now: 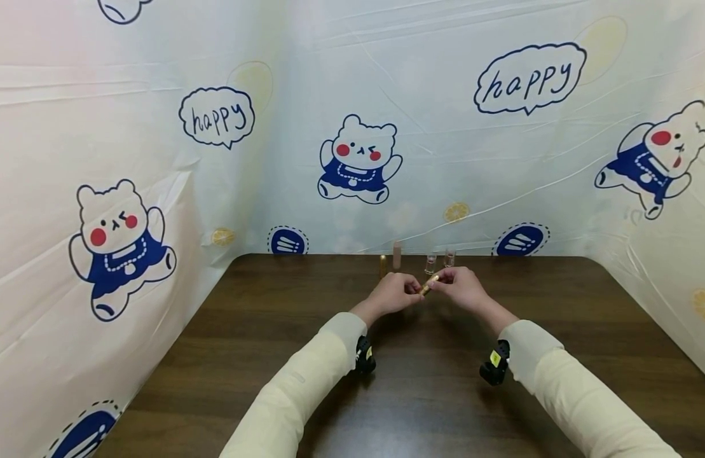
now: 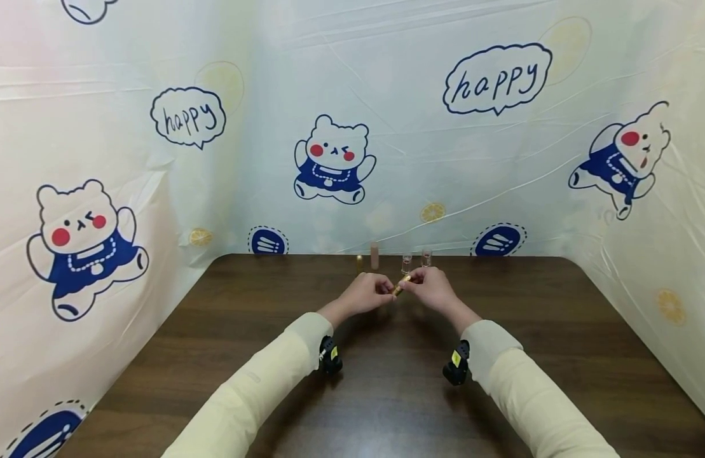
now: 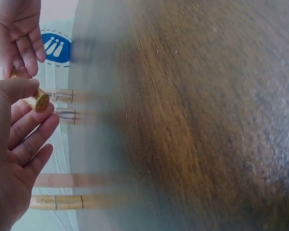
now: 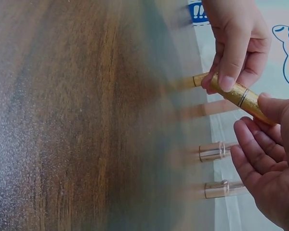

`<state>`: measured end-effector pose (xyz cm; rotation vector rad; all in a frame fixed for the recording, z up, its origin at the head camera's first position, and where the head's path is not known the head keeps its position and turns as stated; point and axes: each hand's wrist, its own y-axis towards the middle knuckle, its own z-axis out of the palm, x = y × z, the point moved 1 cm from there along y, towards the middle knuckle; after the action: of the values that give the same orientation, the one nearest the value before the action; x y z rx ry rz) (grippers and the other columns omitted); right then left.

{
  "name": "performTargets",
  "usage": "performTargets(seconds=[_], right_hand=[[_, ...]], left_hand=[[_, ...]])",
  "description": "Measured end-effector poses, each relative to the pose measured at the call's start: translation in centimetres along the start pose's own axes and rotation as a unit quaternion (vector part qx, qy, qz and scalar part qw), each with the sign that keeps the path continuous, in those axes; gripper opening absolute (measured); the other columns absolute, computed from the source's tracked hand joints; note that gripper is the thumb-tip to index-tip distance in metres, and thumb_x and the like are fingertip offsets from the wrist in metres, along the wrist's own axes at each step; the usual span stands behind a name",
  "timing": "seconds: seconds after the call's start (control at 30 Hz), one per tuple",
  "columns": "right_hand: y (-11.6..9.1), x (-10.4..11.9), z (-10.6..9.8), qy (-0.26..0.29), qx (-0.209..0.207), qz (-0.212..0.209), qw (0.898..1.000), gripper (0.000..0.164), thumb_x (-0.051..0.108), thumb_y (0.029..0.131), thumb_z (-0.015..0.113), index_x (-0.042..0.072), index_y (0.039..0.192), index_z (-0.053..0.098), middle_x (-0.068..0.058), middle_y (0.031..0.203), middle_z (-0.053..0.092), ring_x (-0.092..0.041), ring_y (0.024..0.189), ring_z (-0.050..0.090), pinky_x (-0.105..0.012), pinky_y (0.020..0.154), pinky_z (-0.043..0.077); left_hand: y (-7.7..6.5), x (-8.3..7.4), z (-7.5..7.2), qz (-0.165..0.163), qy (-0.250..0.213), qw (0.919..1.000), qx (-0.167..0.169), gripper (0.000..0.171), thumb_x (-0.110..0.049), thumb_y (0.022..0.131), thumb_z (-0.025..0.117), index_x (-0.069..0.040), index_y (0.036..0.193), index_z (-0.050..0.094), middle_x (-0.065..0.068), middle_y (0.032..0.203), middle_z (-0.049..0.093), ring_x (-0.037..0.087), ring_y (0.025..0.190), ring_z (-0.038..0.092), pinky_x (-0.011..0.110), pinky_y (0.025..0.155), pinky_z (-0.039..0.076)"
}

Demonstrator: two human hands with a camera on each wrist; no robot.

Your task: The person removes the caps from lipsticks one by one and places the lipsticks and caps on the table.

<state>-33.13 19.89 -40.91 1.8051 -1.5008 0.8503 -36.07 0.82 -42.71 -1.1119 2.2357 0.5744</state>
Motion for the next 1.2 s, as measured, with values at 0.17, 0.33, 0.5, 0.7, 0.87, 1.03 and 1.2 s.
performTargets(seconds=[0.17,0.33,0.5,0.7,0.87,1.03,1.2], right_hand=[[0.0,0.0,0.2,-0.004,-0.007,-0.008,1.000,0.022,0.018,0.093,0.068,-0.001,0.103,0.069,-0.012,0.093,0.066,-0.036,0.089,0.060,-0.034,0.070,0.050],[0.1,0.1,0.2,-0.012,-0.019,-0.009,1.000,0.022,0.018,0.093,0.068,-0.001,0.102,0.069,-0.012,0.092,0.067,-0.030,0.085,0.061,-0.033,0.070,0.050],[0.0,0.2,0.2,-0.017,-0.028,-0.011,0.999,0.021,0.018,0.093,0.068,-0.002,0.102,0.069,-0.011,0.092,0.067,-0.023,0.081,0.059,-0.034,0.069,0.049],[0.1,0.0,0.6,-0.022,-0.036,-0.021,0.999,0.022,0.018,0.092,0.069,-0.002,0.101,0.069,-0.010,0.090,0.067,-0.021,0.078,0.058,-0.033,0.067,0.048],[0.0,0.1,0.6,-0.024,-0.048,-0.020,0.998,0.020,0.017,0.092,0.069,-0.001,0.099,0.070,-0.010,0.088,0.067,-0.021,0.076,0.057,-0.033,0.066,0.048],[0.2,0.0,-0.2,-0.023,-0.078,-0.018,0.996,0.022,0.020,0.093,0.068,-0.002,0.098,0.070,-0.011,0.089,0.069,-0.022,0.077,0.059,-0.033,0.065,0.047],[0.2,-0.5,-1.6,-0.019,-0.105,0.000,0.994,0.024,0.021,0.093,0.068,-0.002,0.099,0.071,-0.013,0.091,0.069,-0.024,0.080,0.061,-0.031,0.065,0.047]], left_hand=[[0.0,0.1,0.1,-0.003,0.006,1.0000,-0.004,0.009,-0.020,0.090,0.072,-0.012,0.092,0.071,-0.007,0.079,0.065,0.007,0.068,0.060,0.023,0.060,0.049],[0.2,0.1,0.2,0.007,0.030,0.9994,-0.017,0.009,-0.021,0.090,0.072,-0.013,0.093,0.071,-0.008,0.079,0.065,0.005,0.067,0.059,0.023,0.060,0.049],[0.2,0.0,0.2,0.005,0.055,0.9982,-0.024,0.009,-0.022,0.089,0.072,-0.013,0.093,0.071,-0.008,0.080,0.065,0.004,0.067,0.059,0.022,0.061,0.048],[0.2,0.0,0.2,0.000,0.077,0.9966,-0.030,0.010,-0.021,0.089,0.072,-0.013,0.094,0.071,-0.008,0.081,0.066,0.003,0.069,0.059,0.022,0.064,0.048],[0.3,0.0,0.2,0.004,0.098,0.9944,-0.041,0.010,-0.023,0.089,0.073,-0.014,0.093,0.071,-0.009,0.079,0.065,0.002,0.068,0.058,0.022,0.063,0.048],[0.2,0.5,0.1,0.006,0.138,0.9891,-0.053,0.014,-0.027,0.088,0.074,-0.013,0.091,0.072,-0.008,0.079,0.066,0.004,0.067,0.058,0.024,0.064,0.048],[-0.6,2.0,-0.4,-0.015,0.134,0.9887,-0.066,0.014,-0.026,0.088,0.073,-0.013,0.094,0.071,-0.006,0.084,0.066,0.007,0.074,0.060,0.026,0.070,0.050]])
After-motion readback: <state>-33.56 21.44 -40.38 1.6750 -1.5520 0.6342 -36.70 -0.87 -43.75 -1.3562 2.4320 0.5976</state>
